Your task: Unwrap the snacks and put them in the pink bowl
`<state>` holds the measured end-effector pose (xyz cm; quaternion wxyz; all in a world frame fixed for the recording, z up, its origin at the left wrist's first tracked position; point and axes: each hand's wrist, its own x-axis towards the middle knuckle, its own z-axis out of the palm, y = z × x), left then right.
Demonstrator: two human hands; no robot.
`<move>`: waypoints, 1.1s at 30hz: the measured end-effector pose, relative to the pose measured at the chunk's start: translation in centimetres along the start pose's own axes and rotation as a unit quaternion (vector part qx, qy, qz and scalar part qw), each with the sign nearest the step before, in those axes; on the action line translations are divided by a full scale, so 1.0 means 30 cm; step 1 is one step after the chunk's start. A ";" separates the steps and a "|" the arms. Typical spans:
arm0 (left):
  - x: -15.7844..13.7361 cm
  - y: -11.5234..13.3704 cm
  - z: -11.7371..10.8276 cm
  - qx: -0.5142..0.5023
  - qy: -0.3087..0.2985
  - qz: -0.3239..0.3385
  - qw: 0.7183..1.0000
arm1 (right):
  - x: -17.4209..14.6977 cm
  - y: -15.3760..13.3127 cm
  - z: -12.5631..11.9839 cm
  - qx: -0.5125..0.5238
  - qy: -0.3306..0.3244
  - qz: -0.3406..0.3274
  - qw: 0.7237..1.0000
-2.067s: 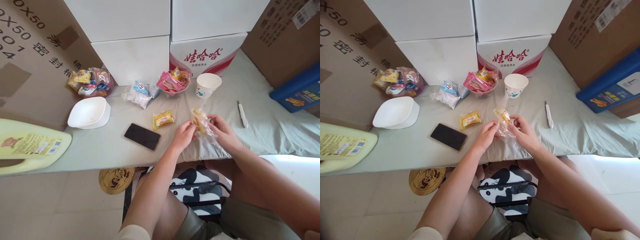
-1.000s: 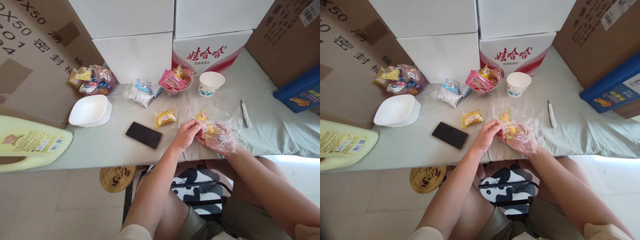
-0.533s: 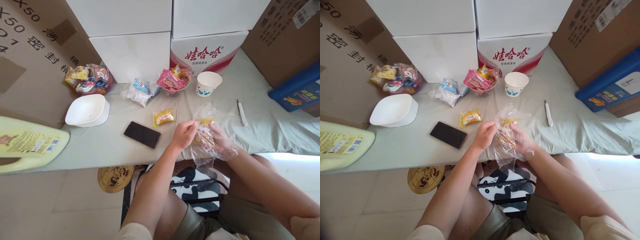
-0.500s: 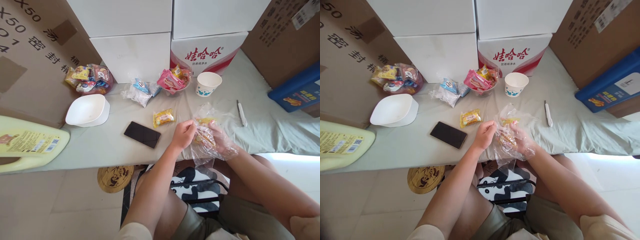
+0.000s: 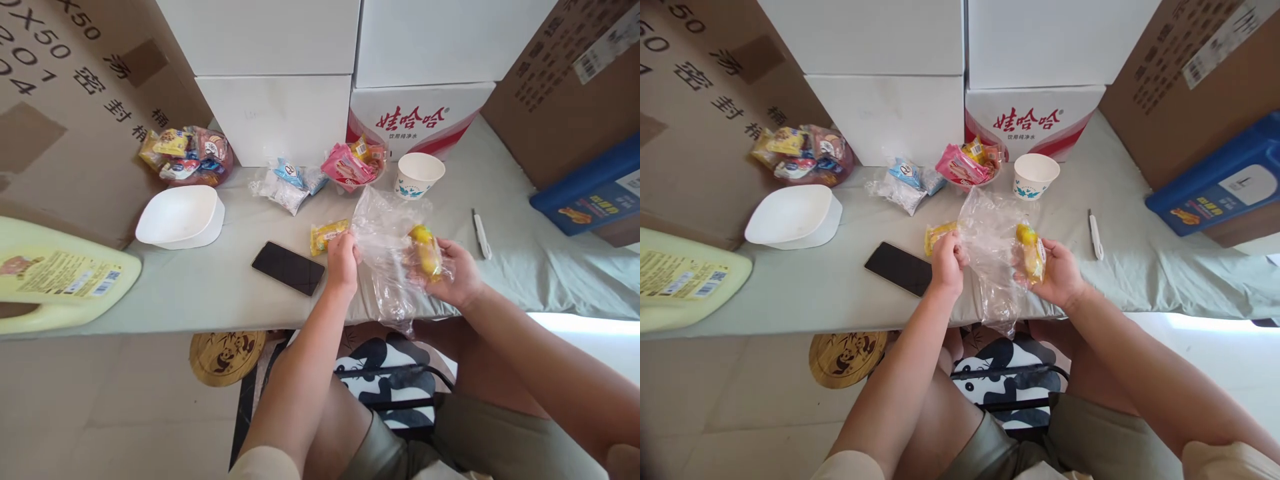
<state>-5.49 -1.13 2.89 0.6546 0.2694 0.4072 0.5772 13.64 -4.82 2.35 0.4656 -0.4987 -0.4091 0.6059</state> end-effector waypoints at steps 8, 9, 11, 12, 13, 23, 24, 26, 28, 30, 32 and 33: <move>0.021 0.018 -0.035 -0.101 0.162 0.019 0.981 | 0.012 0.021 0.060 0.113 -0.042 0.191 0.974; 0.023 0.027 -0.040 -0.117 0.171 0.005 0.978 | 0.014 0.023 0.062 0.103 -0.054 0.195 0.974; 0.025 0.049 -0.048 -0.146 0.191 -0.010 0.971 | 0.019 0.028 0.063 0.077 -0.062 0.177 0.979; 0.025 0.060 -0.052 -0.155 0.202 -0.010 0.967 | 0.023 0.029 0.062 0.065 -0.055 0.159 0.984; 0.024 0.071 -0.055 -0.159 0.212 -0.008 0.964 | 0.027 0.027 0.059 0.057 -0.040 0.139 0.988; 0.021 0.022 -0.033 -0.166 0.176 -0.075 0.967 | 0.373 -0.248 0.084 -0.191 0.133 -0.210 0.950; 0.026 0.016 -0.031 -0.169 0.178 -0.072 0.967 | 0.437 -0.280 0.092 -0.251 0.148 -0.242 0.926; 0.035 0.012 -0.029 -0.178 0.183 -0.063 0.965 | 0.551 -0.328 0.112 -0.338 0.173 -0.276 0.883; 0.040 0.018 -0.030 -0.187 0.184 -0.057 0.963 | 0.629 -0.356 0.134 -0.410 0.171 -0.256 0.859; 0.042 0.026 -0.033 -0.194 0.183 -0.061 0.962 | 0.669 -0.372 0.157 -0.499 0.155 -0.211 0.826; 0.040 0.033 -0.037 -0.201 0.185 -0.068 0.960 | 0.688 -0.380 0.172 -0.585 0.142 -0.173 0.780; 0.038 0.035 -0.039 -0.204 0.186 -0.069 0.959 | 0.697 -0.381 0.175 -0.618 0.141 -0.162 0.756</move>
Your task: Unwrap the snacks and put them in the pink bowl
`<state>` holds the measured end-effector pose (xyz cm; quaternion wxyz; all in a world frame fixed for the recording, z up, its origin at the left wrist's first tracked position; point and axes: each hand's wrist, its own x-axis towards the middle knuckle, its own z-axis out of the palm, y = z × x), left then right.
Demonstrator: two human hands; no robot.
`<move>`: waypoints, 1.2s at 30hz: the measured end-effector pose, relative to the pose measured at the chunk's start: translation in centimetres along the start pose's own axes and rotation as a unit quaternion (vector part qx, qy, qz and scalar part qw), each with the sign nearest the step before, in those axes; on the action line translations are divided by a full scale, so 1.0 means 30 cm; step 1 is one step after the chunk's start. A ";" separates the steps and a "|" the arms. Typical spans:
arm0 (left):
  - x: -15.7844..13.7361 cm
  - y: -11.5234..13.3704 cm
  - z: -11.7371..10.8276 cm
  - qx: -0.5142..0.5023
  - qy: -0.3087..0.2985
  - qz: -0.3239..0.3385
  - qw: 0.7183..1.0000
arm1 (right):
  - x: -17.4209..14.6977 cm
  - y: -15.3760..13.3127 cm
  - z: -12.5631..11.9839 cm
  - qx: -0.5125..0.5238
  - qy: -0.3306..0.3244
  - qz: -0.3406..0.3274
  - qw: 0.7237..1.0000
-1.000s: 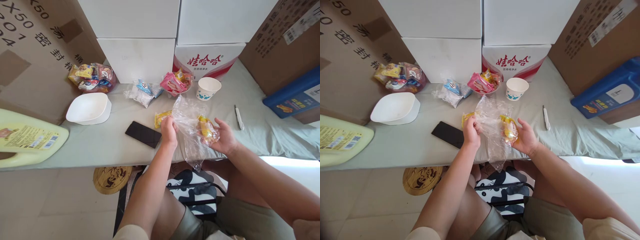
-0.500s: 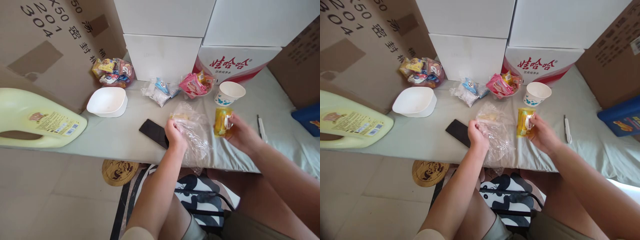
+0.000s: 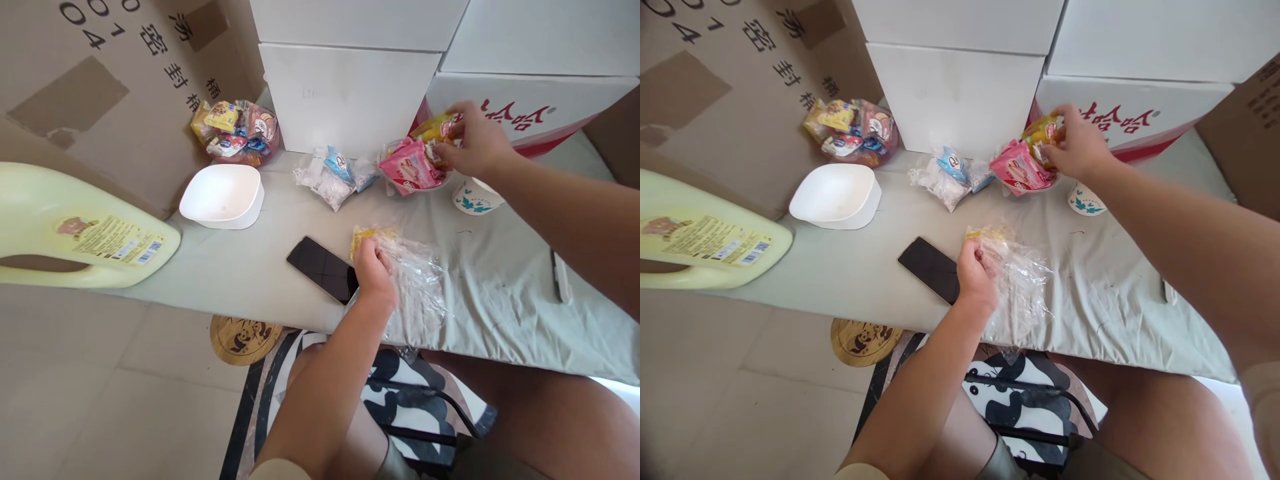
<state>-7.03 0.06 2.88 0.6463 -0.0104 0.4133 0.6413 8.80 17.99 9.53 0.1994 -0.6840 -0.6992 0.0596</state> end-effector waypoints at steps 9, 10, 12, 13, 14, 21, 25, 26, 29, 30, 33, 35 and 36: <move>0.003 0.004 0.000 -0.005 0.002 -0.018 1.000 | 0.047 0.007 -0.021 -0.078 -0.052 -0.036 0.995; 0.001 0.001 0.001 -0.006 -0.002 -0.014 1.000 | 0.019 -0.010 -0.042 -0.086 -0.026 -0.030 0.996; -0.005 -0.003 0.001 -0.010 -0.011 0.002 1.000 | -0.072 -0.039 -0.078 -0.034 0.064 -0.041 0.997; -0.010 -0.004 0.001 -0.010 -0.013 0.006 1.000 | -0.134 -0.043 -0.088 0.016 0.110 -0.050 0.993; -0.016 -0.003 0.000 -0.008 -0.013 0.003 1.000 | -0.204 -0.038 -0.089 0.061 0.139 -0.068 0.986; -0.040 0.022 -0.012 -0.024 -0.014 -0.056 0.998 | -0.709 0.158 0.090 0.189 0.042 -0.036 0.980; -0.036 0.003 -0.011 -0.033 -0.094 -0.097 0.990 | -0.821 0.192 0.154 0.228 -0.003 0.029 0.973; -0.036 -0.005 -0.010 -0.028 -0.111 -0.106 0.988 | -0.828 0.191 0.154 0.239 0.000 0.033 0.970; -0.038 -0.026 -0.007 -0.009 -0.139 -0.145 0.980 | -0.826 0.189 0.137 0.266 -0.003 0.031 0.964; -0.038 -0.031 -0.009 -0.006 -0.146 -0.155 0.977 | -0.821 0.194 0.130 0.272 -0.011 0.025 0.962; -0.025 -0.037 -0.022 -0.016 -0.174 -0.134 0.976 | -0.806 0.229 0.114 0.287 -0.035 0.010 0.957; -0.005 -0.035 -0.033 -0.018 -0.189 -0.093 0.977 | -0.801 0.263 0.108 0.312 -0.054 0.015 0.949; 0.006 -0.035 -0.037 -0.010 -0.192 -0.075 0.979 | -0.801 0.278 0.105 0.337 -0.066 0.023 0.939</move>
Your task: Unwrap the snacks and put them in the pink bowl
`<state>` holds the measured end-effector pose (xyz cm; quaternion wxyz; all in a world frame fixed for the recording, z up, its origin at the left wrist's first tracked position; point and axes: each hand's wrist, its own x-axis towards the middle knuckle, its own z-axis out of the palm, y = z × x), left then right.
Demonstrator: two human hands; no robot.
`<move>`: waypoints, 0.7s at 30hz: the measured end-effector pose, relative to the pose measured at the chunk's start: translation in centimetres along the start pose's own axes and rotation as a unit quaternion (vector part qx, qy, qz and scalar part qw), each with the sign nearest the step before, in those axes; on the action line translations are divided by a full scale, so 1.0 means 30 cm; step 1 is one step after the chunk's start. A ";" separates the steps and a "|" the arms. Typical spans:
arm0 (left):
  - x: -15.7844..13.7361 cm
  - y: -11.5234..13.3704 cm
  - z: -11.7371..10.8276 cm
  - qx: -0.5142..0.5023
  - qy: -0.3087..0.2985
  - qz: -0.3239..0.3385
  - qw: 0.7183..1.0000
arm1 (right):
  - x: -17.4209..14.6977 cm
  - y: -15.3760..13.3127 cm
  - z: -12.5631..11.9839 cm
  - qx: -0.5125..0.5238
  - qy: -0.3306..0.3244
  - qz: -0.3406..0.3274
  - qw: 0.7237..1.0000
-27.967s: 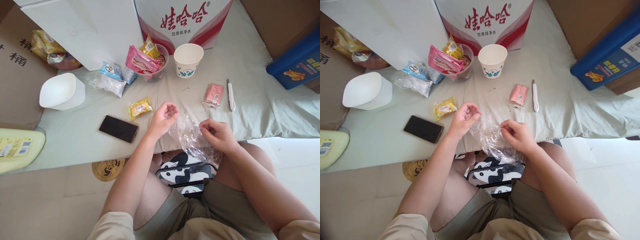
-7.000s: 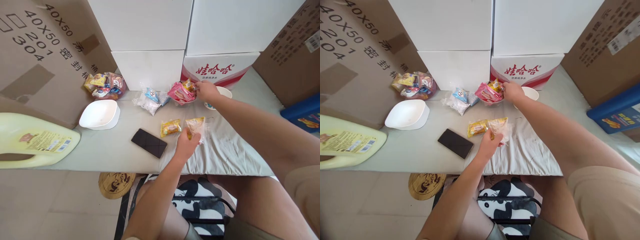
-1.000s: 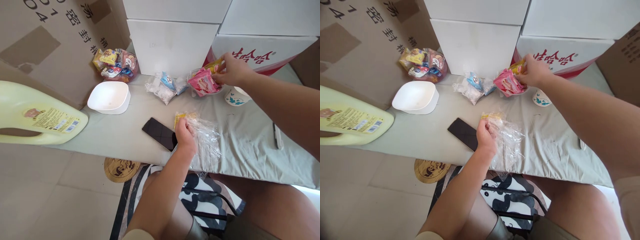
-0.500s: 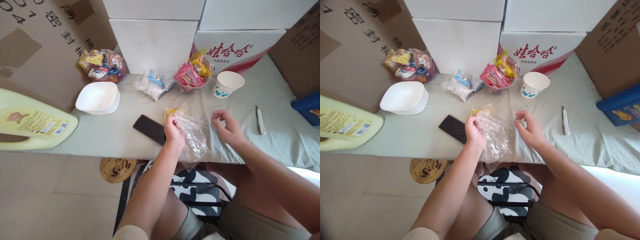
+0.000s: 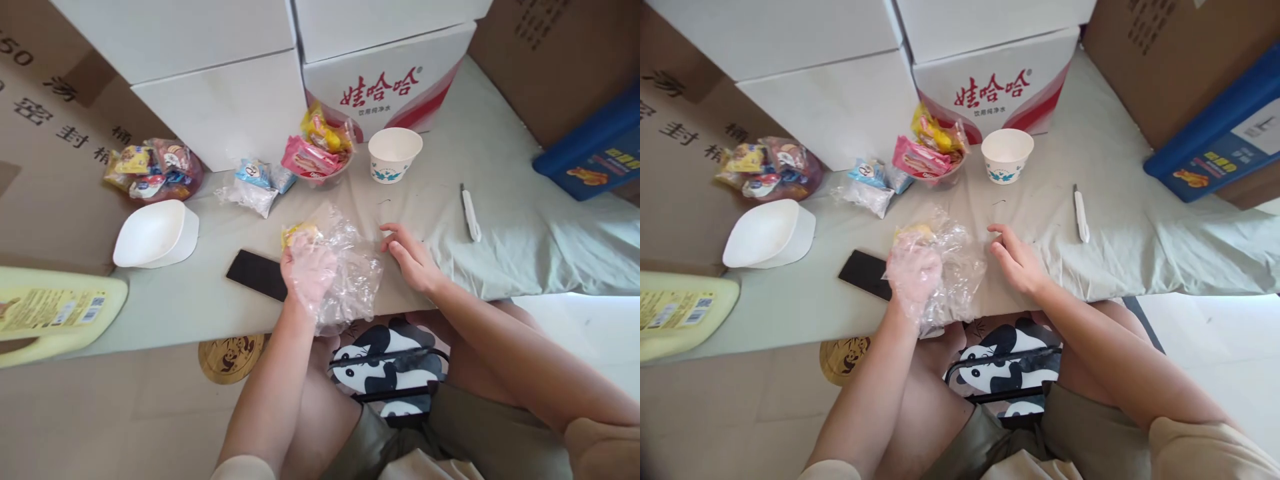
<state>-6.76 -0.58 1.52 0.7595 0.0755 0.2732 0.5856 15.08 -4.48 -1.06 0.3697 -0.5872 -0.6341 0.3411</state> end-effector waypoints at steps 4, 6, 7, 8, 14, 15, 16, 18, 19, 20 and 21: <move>0.029 -0.011 0.004 0.101 0.011 0.046 0.994 | -0.025 0.007 -0.029 0.167 -0.092 0.018 0.982; 0.032 -0.036 0.032 0.160 0.028 0.051 0.985 | -0.042 -0.009 -0.033 0.231 -0.152 0.002 0.961; 0.032 -0.054 0.050 0.185 0.039 0.051 0.981 | -0.048 -0.017 -0.034 0.250 -0.169 -0.010 0.953; 0.032 -0.073 0.069 0.208 0.048 0.049 0.976 | -0.053 -0.023 -0.036 0.259 -0.170 -0.021 0.951; 0.095 -0.176 0.138 0.332 0.069 0.052 0.939 | -0.044 -0.013 -0.093 0.199 0.063 0.034 0.977; 0.108 -0.186 0.136 0.356 0.091 0.111 0.923 | -0.042 -0.010 -0.107 0.181 0.099 0.043 0.977; 0.116 -0.194 0.133 0.380 0.111 0.183 0.900 | -0.041 -0.009 -0.119 0.159 0.126 0.041 0.978; 0.113 -0.207 0.123 0.425 0.108 0.297 0.848 | -0.042 -0.011 -0.132 0.110 0.157 0.000 0.981; 0.103 -0.214 0.118 0.449 0.078 0.309 0.835 | -0.044 -0.013 -0.131 0.092 0.157 -0.033 0.983; 0.089 -0.221 0.115 0.473 0.035 0.293 0.831 | -0.046 -0.016 -0.126 0.082 0.146 -0.069 0.983; 0.073 -0.230 0.114 0.494 -0.012 0.254 0.832 | -0.048 -0.019 -0.118 0.081 0.129 -0.106 0.983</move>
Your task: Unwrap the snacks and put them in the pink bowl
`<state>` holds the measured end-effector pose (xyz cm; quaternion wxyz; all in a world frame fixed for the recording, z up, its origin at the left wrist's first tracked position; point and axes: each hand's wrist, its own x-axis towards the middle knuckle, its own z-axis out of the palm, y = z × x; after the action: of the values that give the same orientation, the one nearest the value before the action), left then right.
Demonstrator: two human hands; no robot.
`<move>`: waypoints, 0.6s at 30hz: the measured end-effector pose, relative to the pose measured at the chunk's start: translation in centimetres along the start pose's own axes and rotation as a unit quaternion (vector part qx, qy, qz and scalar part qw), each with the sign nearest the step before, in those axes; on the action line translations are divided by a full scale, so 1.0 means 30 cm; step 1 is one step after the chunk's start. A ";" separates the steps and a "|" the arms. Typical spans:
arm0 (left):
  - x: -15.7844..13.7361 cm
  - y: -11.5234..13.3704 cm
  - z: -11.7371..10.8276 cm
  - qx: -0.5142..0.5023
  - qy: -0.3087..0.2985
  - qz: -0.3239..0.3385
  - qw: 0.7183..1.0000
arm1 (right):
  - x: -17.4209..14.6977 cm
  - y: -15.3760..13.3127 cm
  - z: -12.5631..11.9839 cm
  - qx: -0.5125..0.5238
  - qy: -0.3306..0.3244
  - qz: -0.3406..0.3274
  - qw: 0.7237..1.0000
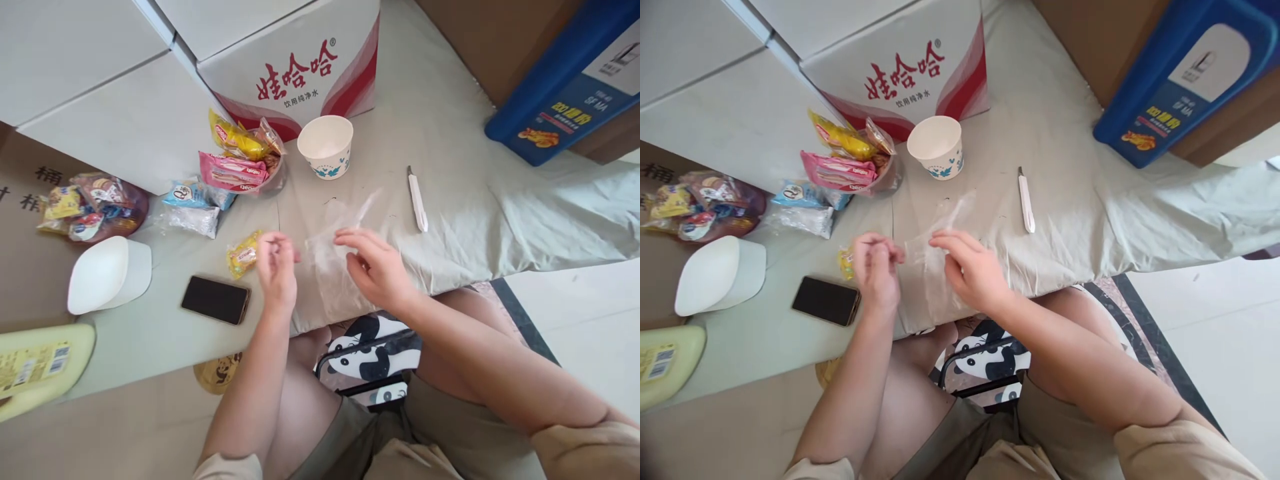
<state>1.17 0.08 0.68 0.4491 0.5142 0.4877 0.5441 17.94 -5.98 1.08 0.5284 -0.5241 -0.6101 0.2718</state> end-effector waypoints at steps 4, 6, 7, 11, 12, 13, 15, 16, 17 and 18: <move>-0.045 0.003 0.021 -0.005 -0.147 -0.086 0.985 | -0.017 0.000 0.032 0.050 -0.064 -0.050 0.995; -0.038 -0.004 0.025 -0.006 -0.144 -0.129 0.981 | -0.018 0.003 0.033 0.060 -0.068 -0.020 0.996; -0.027 -0.008 0.021 -0.006 -0.143 -0.151 0.978 | -0.017 0.004 0.028 0.060 -0.064 -0.002 0.996; 0.034 -0.015 -0.030 -0.043 -0.086 -0.193 0.976 | 0.006 0.005 -0.020 0.050 0.010 0.068 0.996; 0.050 -0.013 -0.050 -0.067 -0.054 -0.189 0.978 | 0.013 0.005 -0.035 0.049 0.035 0.099 0.993; 0.065 -0.010 -0.071 -0.092 -0.023 -0.187 0.978 | 0.021 0.006 -0.051 0.049 0.056 0.134 0.988; 0.085 -0.004 -0.114 -0.128 0.019 -0.187 0.974 | 0.033 0.012 -0.079 0.047 0.085 0.193 0.976; 0.089 0.000 -0.134 -0.134 0.034 -0.186 0.973 | 0.038 0.017 -0.091 0.042 0.090 0.211 0.973; 0.089 0.004 -0.153 -0.132 0.044 -0.187 0.973 | 0.041 0.024 -0.100 0.037 0.086 0.220 0.971; 0.085 0.008 -0.171 -0.124 0.045 -0.189 0.973 | 0.043 0.031 -0.107 0.030 0.074 0.225 0.971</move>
<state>-4.11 2.23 1.26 0.5813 0.3280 0.5246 0.5285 21.38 -5.22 1.66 0.5125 -0.6504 -0.4279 0.3623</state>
